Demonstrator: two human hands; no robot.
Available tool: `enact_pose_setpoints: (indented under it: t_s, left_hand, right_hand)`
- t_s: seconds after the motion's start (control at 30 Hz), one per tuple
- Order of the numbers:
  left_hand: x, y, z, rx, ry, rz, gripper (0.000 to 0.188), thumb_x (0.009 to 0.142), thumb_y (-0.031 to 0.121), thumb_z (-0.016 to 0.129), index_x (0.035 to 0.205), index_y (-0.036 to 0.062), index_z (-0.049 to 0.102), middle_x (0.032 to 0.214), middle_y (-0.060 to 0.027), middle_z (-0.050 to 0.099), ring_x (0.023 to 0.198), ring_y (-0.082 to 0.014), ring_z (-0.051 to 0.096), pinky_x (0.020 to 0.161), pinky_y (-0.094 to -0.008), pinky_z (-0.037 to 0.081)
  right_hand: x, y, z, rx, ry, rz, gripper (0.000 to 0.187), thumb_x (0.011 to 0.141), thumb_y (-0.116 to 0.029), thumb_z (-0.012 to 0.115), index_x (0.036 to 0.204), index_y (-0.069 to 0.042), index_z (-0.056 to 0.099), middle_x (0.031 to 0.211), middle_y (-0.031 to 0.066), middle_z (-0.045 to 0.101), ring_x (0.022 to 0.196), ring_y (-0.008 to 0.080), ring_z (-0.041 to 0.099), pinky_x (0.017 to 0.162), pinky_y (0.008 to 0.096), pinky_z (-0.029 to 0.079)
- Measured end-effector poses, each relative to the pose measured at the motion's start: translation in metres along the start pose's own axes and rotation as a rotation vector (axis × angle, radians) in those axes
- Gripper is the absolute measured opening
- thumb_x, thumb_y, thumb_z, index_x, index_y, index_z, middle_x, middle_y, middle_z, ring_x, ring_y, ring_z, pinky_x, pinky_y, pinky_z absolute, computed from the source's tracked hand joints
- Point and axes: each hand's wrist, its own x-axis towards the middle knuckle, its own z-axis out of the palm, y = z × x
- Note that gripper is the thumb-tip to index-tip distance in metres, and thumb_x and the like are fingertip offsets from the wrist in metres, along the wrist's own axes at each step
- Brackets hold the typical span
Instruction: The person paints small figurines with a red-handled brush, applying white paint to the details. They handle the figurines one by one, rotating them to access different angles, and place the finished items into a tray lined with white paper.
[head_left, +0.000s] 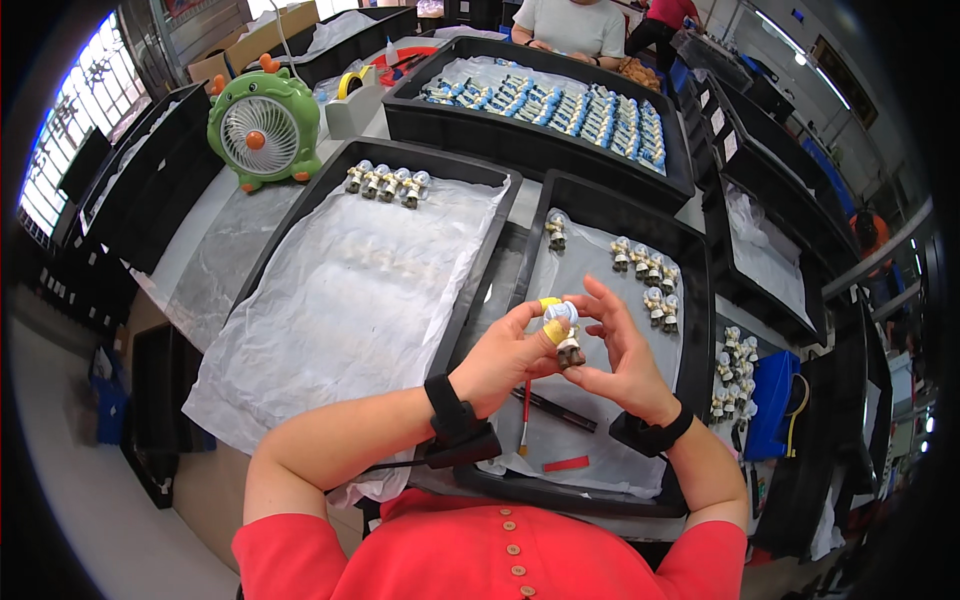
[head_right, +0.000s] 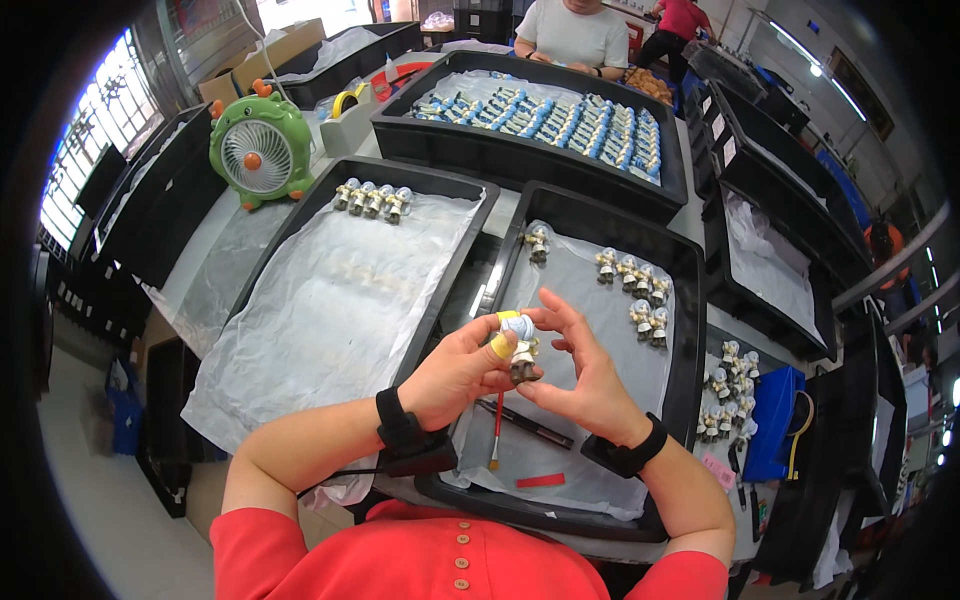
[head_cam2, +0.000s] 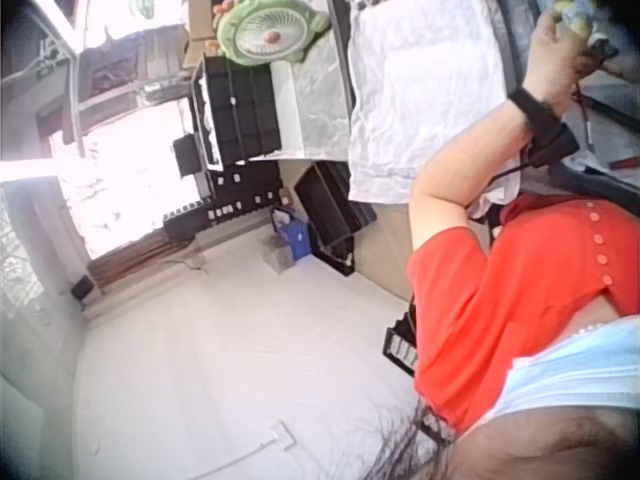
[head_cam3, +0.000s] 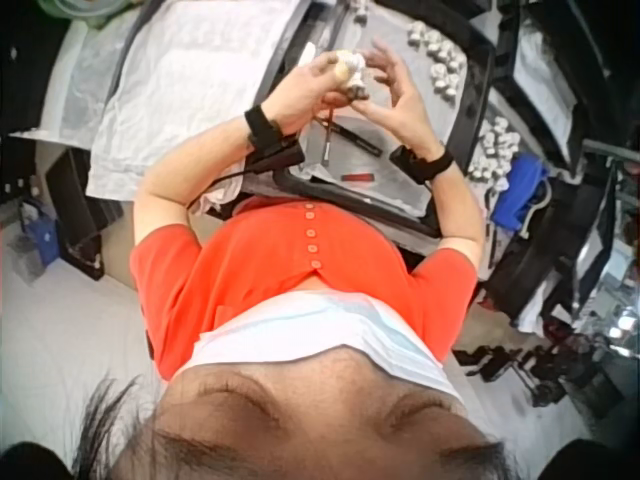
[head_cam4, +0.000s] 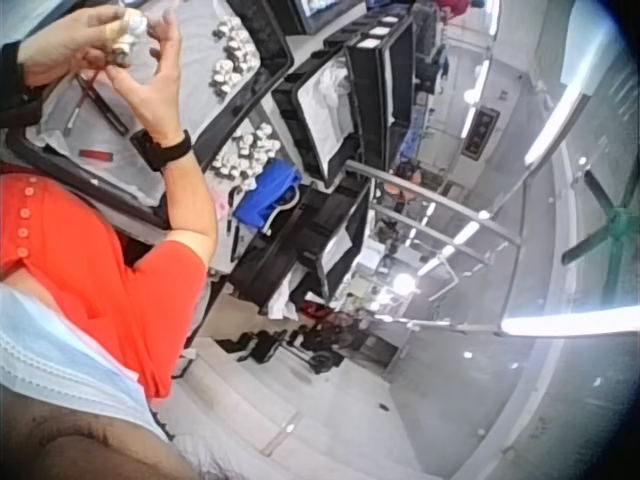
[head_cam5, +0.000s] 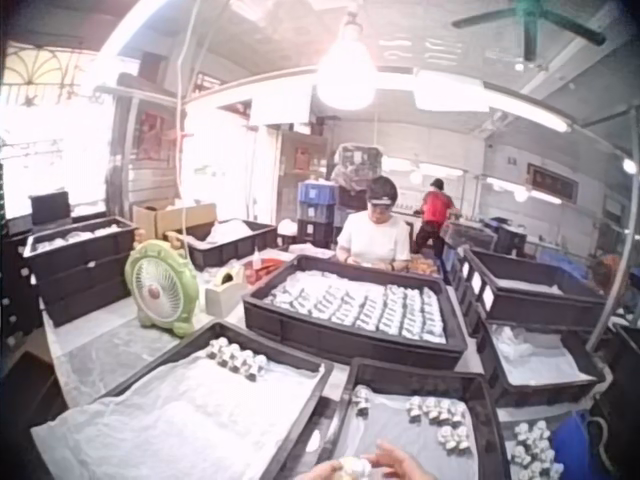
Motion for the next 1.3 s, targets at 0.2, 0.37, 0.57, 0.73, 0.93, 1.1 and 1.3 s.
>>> enact_pose_setpoints:
  t_s: [0.2, 0.37, 0.57, 0.73, 0.93, 1.1, 1.3]
  left_hand:
    - [-0.001, -0.001, 0.003, 0.057, -0.005, 0.118, 0.056, 0.087, 0.013, 0.063, 0.135, 0.0072, 0.035, 0.112, -0.0111, 0.060, 0.106, -0.0184, 0.058, 0.091, -0.0331, 0.046]
    - [-0.003, 0.005, 0.006, 0.024, -0.064, 0.179, 0.056, 0.086, 0.005, 0.063, 0.135, 0.0071, 0.036, 0.117, -0.0121, 0.057, 0.112, -0.0183, 0.054, 0.095, -0.0331, 0.044]
    - [-0.004, 0.003, 0.005, 0.044, -0.029, 0.177, 0.057, 0.082, -0.002, 0.064, 0.133, 0.0067, 0.039, 0.117, -0.0096, 0.057, 0.111, -0.0166, 0.054, 0.094, -0.0308, 0.046]
    - [-0.004, 0.003, 0.006, 0.114, -0.027, 0.190, 0.053, 0.079, -0.005, 0.064, 0.128, 0.0049, 0.044, 0.114, -0.0069, 0.057, 0.107, -0.0151, 0.054, 0.093, -0.0300, 0.046]
    - [-0.004, 0.001, 0.008, 0.123, -0.030, 0.188, 0.052, 0.078, -0.007, 0.064, 0.126, 0.0027, 0.046, 0.117, -0.0058, 0.054, 0.108, -0.0149, 0.053, 0.094, -0.0299, 0.046]
    - [-0.003, 0.002, 0.009, 0.157, -0.068, 0.205, 0.053, 0.078, -0.006, 0.065, 0.127, 0.0028, 0.045, 0.119, -0.0057, 0.052, 0.111, -0.0151, 0.051, 0.093, -0.0304, 0.046]
    - [-0.007, 0.013, 0.015, 0.376, -0.075, 0.256, 0.056, 0.078, -0.002, 0.068, 0.128, 0.0028, 0.043, 0.118, -0.0059, 0.052, 0.109, -0.0153, 0.051, 0.090, -0.0300, 0.047]
  right_hand:
    - [-0.001, -0.007, 0.003, -0.395, 0.073, -0.259, 0.085, 0.066, -0.006, 0.076, 0.139, -0.008, 0.033, 0.123, 0.0094, 0.052, 0.114, 0.0247, 0.049, 0.098, 0.0374, 0.037]
    - [-0.001, -0.006, 0.003, -0.493, 0.132, -0.384, 0.079, 0.066, -0.001, 0.074, 0.135, -0.006, 0.036, 0.118, 0.0110, 0.055, 0.111, 0.0280, 0.050, 0.097, 0.0379, 0.039]
    - [-0.001, -0.010, 0.006, -0.495, 0.162, -0.439, 0.063, 0.068, 0.003, 0.072, 0.124, -0.005, 0.047, 0.113, 0.0104, 0.057, 0.107, 0.0280, 0.052, 0.091, 0.0369, 0.042]
    - [-0.001, -0.004, 0.004, -0.460, 0.200, -0.460, 0.043, 0.070, 0.006, 0.070, 0.108, -0.006, 0.054, 0.106, 0.0102, 0.059, 0.098, 0.0257, 0.057, 0.084, 0.0327, 0.046]
    - [-0.002, -0.009, 0.003, -0.413, 0.218, -0.466, 0.032, 0.072, 0.007, 0.069, 0.098, -0.006, 0.057, 0.099, 0.0102, 0.060, 0.092, 0.0232, 0.060, 0.078, 0.0297, 0.048]
    - [-0.003, -0.005, 0.001, -0.326, 0.228, -0.432, 0.028, 0.074, 0.007, 0.067, 0.097, -0.005, 0.057, 0.098, 0.0101, 0.060, 0.091, 0.0215, 0.060, 0.077, 0.0293, 0.049]
    - [-0.006, -0.001, -0.002, 0.107, 0.164, -0.255, 0.025, 0.082, 0.006, 0.061, 0.103, -0.004, 0.052, 0.104, 0.0076, 0.056, 0.097, 0.0145, 0.058, 0.085, 0.0277, 0.048]
